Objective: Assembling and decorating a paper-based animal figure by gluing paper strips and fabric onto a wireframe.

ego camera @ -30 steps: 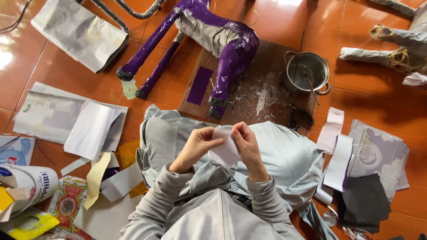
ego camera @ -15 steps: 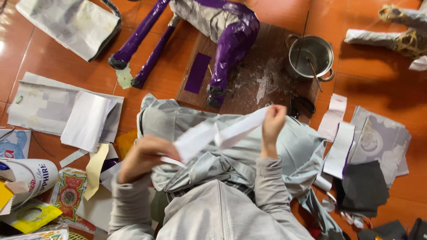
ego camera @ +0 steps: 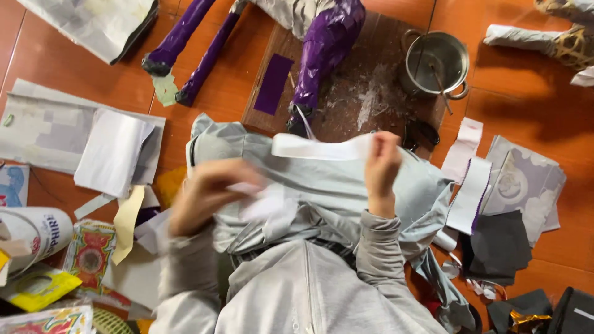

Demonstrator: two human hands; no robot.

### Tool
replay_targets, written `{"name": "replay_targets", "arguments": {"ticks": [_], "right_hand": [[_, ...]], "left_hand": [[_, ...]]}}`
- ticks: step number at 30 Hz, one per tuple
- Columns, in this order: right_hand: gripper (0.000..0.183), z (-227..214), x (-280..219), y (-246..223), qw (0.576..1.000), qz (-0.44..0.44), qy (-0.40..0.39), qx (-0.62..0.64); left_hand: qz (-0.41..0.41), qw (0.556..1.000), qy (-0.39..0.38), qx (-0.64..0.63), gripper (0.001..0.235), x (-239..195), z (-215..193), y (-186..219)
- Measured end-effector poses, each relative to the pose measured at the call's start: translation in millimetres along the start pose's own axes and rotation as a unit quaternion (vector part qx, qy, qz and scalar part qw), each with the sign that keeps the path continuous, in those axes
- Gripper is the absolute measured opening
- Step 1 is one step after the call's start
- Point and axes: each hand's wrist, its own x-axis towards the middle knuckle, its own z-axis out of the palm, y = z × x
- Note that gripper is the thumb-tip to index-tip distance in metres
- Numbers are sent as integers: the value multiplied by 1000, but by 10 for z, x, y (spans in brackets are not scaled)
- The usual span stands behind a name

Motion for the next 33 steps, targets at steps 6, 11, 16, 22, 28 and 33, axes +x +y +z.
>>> {"name": "replay_targets", "arguments": {"ticks": [6, 11, 16, 22, 28, 33], "right_hand": [[10, -199, 176, -973, 947, -221, -183, 147], [11, -168, 64, -856, 948, -118, -187, 230], [49, -109, 98, -940, 785, 66, -259, 559], [48, 312, -365, -511, 871, 66, -309, 377], [22, 59, -258, -751, 886, 119, -380, 239], [20, -166, 93, -1399, 902, -161, -296, 270]], "left_hand": [[117, 975, 3, 189, 9, 635, 533, -585], [33, 996, 22, 79, 10, 786, 660, -923], [54, 992, 116, 23, 7, 847, 607, -937], [23, 970, 95, -221, 13, 807, 570, -982], [53, 966, 226, -118, 18, 742, 404, -1113], [-41, 946, 291, -138, 31, 614, 283, -1996]]}}
